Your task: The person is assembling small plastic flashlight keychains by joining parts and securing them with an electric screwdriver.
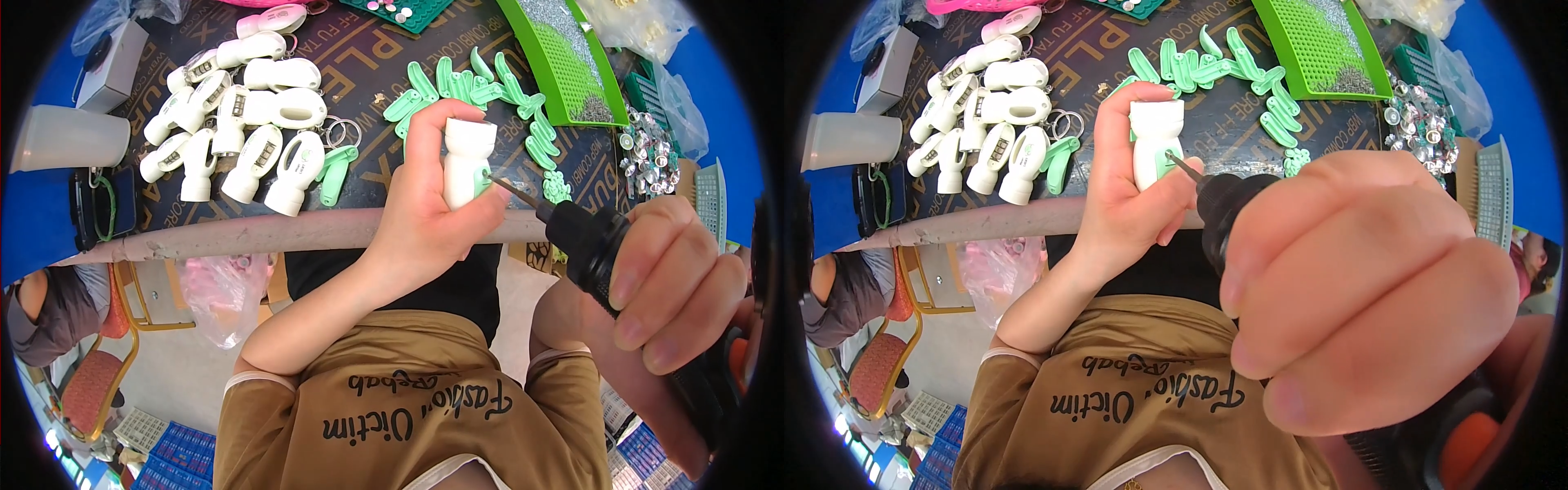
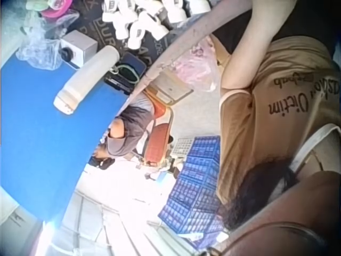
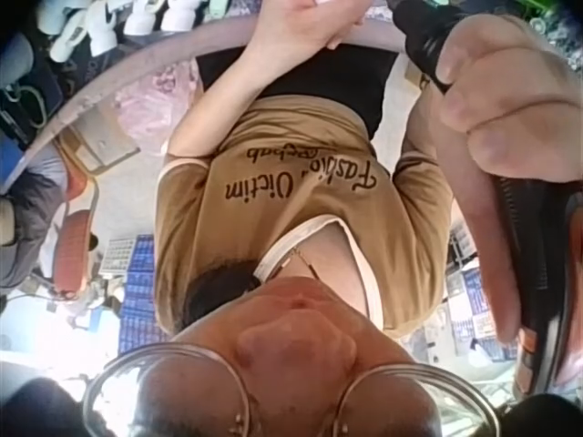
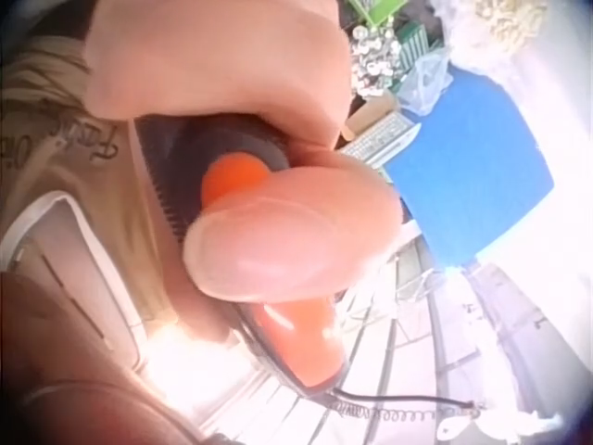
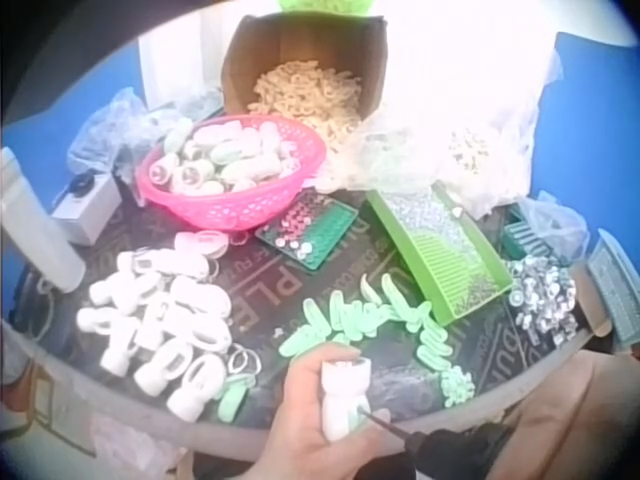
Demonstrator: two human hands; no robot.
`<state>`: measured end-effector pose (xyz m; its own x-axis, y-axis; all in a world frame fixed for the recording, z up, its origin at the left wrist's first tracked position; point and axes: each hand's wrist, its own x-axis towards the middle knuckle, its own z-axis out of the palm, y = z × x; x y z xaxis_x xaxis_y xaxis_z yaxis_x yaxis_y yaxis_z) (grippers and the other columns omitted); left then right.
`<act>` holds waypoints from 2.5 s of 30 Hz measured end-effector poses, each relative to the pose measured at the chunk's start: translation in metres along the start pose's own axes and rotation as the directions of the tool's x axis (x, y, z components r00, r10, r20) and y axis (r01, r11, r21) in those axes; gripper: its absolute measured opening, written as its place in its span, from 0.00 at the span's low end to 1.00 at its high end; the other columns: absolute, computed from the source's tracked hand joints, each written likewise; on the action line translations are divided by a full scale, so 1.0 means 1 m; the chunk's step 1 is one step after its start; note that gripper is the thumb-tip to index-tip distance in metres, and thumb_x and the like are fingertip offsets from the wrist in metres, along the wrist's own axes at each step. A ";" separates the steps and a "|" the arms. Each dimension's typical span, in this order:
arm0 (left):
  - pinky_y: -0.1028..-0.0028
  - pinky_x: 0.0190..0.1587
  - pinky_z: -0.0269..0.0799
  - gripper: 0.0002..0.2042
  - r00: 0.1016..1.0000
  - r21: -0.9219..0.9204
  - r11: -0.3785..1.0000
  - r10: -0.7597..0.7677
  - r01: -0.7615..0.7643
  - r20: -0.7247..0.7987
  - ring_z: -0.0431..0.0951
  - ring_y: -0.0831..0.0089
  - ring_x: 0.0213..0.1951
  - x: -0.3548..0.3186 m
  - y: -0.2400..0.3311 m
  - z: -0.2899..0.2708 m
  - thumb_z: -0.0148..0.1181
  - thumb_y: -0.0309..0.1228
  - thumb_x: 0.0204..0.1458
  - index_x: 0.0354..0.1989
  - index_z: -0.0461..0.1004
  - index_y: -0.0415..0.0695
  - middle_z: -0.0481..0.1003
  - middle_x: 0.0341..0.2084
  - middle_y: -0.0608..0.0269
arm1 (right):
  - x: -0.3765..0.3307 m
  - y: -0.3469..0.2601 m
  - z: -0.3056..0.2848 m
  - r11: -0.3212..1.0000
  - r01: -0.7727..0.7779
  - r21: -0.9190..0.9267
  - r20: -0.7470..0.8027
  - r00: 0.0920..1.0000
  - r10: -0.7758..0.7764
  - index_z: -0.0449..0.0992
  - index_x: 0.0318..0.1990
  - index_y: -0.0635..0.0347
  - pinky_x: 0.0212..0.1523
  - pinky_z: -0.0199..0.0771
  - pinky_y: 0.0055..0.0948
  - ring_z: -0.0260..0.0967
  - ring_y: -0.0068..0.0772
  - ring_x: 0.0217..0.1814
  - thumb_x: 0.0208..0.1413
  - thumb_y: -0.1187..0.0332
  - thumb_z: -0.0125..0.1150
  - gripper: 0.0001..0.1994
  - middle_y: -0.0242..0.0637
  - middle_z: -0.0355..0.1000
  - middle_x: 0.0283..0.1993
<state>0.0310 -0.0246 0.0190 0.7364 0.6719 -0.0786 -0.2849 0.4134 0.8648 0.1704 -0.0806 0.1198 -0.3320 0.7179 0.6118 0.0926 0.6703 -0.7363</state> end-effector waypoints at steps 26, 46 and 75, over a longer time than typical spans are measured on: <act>0.78 0.26 0.66 0.24 0.999 0.136 0.990 0.043 -0.041 -0.011 0.70 0.79 0.26 0.002 -0.007 -0.004 0.55 0.21 0.44 0.49 0.52 0.44 0.67 0.26 0.64 | -0.019 0.012 0.033 0.986 0.134 -0.104 -0.377 0.912 -0.164 0.68 0.39 0.46 0.27 0.61 0.20 0.63 0.20 0.24 0.33 0.38 0.64 0.29 0.24 0.65 0.26; 0.82 0.13 0.55 0.32 0.989 -0.148 0.987 -0.035 0.057 0.146 0.64 0.79 0.14 -0.004 0.005 -0.007 0.49 0.21 0.45 0.59 0.45 0.50 0.67 0.28 0.56 | -0.035 -0.027 0.009 0.951 0.307 0.036 -0.727 0.661 -0.187 0.69 0.26 0.49 0.25 0.55 0.13 0.61 0.12 0.19 0.29 0.36 0.66 0.28 0.18 0.64 0.18; 0.67 0.43 0.63 0.14 0.890 0.821 0.367 0.051 -0.439 0.453 0.68 0.60 0.40 0.002 0.018 -0.037 0.58 0.26 0.44 0.41 0.68 0.40 0.69 0.38 0.57 | -0.035 0.009 0.019 0.989 0.148 0.024 -0.594 0.798 -0.105 0.68 0.41 0.53 0.26 0.54 0.22 0.59 0.19 0.24 0.22 0.29 0.62 0.41 0.26 0.64 0.25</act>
<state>0.0046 0.0064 0.0162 0.9189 0.3407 0.1987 0.0760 -0.6472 0.7585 0.1647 -0.1027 0.0862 0.2832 0.6137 0.7370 0.0197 0.7646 -0.6443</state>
